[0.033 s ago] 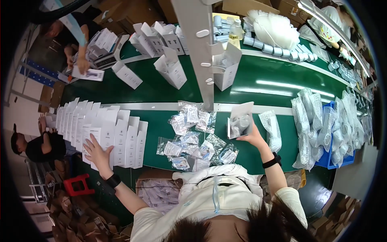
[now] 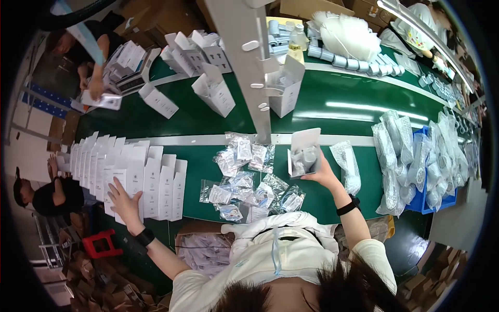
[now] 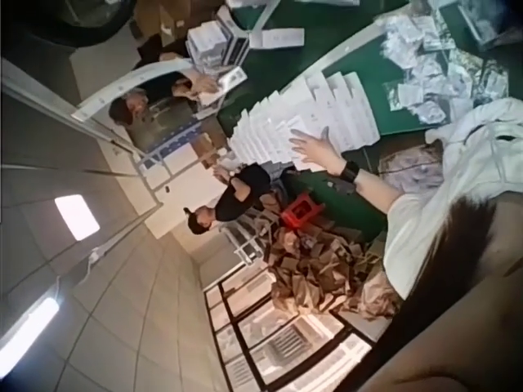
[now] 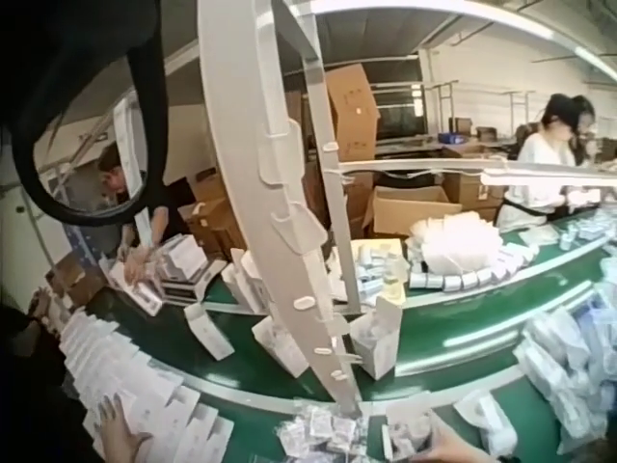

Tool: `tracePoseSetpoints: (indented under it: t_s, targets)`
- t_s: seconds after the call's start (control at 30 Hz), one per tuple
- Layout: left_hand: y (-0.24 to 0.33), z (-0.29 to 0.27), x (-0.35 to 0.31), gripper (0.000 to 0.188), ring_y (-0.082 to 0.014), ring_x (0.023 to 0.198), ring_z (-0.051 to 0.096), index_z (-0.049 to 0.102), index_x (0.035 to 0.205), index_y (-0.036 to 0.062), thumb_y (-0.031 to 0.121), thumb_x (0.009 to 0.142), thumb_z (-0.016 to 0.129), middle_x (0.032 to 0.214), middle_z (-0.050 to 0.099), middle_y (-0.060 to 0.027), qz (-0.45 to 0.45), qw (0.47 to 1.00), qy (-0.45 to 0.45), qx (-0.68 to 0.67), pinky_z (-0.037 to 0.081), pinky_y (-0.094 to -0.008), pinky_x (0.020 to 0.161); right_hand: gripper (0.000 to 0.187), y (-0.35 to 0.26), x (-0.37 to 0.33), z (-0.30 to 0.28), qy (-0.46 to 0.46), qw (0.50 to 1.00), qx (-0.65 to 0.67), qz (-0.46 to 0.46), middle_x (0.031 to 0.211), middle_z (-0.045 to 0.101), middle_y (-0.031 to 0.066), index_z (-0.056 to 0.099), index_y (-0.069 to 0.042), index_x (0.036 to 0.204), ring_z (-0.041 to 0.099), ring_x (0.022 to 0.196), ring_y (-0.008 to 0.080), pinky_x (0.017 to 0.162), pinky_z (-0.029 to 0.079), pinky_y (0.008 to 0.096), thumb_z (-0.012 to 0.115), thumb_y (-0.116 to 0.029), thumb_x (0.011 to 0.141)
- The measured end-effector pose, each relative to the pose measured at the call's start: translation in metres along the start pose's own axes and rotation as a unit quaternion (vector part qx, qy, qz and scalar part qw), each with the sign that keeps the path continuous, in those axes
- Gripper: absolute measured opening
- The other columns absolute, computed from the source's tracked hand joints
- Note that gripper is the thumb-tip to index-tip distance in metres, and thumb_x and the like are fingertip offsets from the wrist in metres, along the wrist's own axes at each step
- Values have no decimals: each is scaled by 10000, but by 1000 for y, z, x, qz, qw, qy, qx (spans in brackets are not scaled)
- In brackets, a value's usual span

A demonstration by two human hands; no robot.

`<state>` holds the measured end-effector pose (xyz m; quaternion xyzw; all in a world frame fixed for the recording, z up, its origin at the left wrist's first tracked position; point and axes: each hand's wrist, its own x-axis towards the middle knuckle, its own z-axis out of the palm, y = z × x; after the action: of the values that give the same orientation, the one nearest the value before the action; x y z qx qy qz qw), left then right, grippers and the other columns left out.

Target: The person empties a sack of items onto a table and then packs several boxes by placing a small plastic bag and a bubble-wrapped component into each one.

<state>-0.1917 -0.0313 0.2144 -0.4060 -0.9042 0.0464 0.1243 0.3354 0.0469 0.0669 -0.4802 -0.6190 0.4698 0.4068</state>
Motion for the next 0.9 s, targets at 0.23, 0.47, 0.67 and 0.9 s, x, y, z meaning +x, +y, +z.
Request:
tracePoseSetpoints:
  t_s: [0.23, 0.47, 0.67, 0.9]
  targets:
    - [62, -79, -91, 945, -367, 1229, 263, 204, 1336, 13, 212, 589, 747, 1325, 271, -224, 259, 930, -60, -252, 225, -449, 999, 883, 0, 88, -41, 242, 933, 265, 18, 1198, 434, 99, 253, -45, 1295, 432, 1109, 212, 901, 385, 331, 755, -70, 569]
    - [260, -30, -184, 1052, -365, 1114, 322, 152, 1328, -34, 256, 539, 785, 1204, 323, -214, 481, 724, -282, -406, 274, -418, 953, 947, 64, 190, -89, 384, 920, 79, -23, 1232, 376, 160, 172, -51, 1327, 411, 1125, 276, 923, 360, 343, 766, -154, 597]
    - [344, 16, -204, 968, -364, 1080, 342, 189, 1321, -36, 393, 634, 720, 1173, 353, -228, 438, 829, -264, -224, 355, -439, 865, 861, 56, 109, -107, 186, 886, -412, 105, 1210, 395, 242, 307, 7, 1269, 390, 1118, 372, 869, 396, 421, 725, -372, 620]
    - [382, 95, -179, 712, -311, 982, 492, 391, 1228, -22, 376, 711, 676, 1097, 478, -213, 510, 758, -176, -367, 407, -402, 821, 625, 75, -18, -115, 19, 858, -398, 323, 965, 560, 229, 466, 5, 1047, 556, 900, 356, 802, 448, 385, 715, -371, 614]
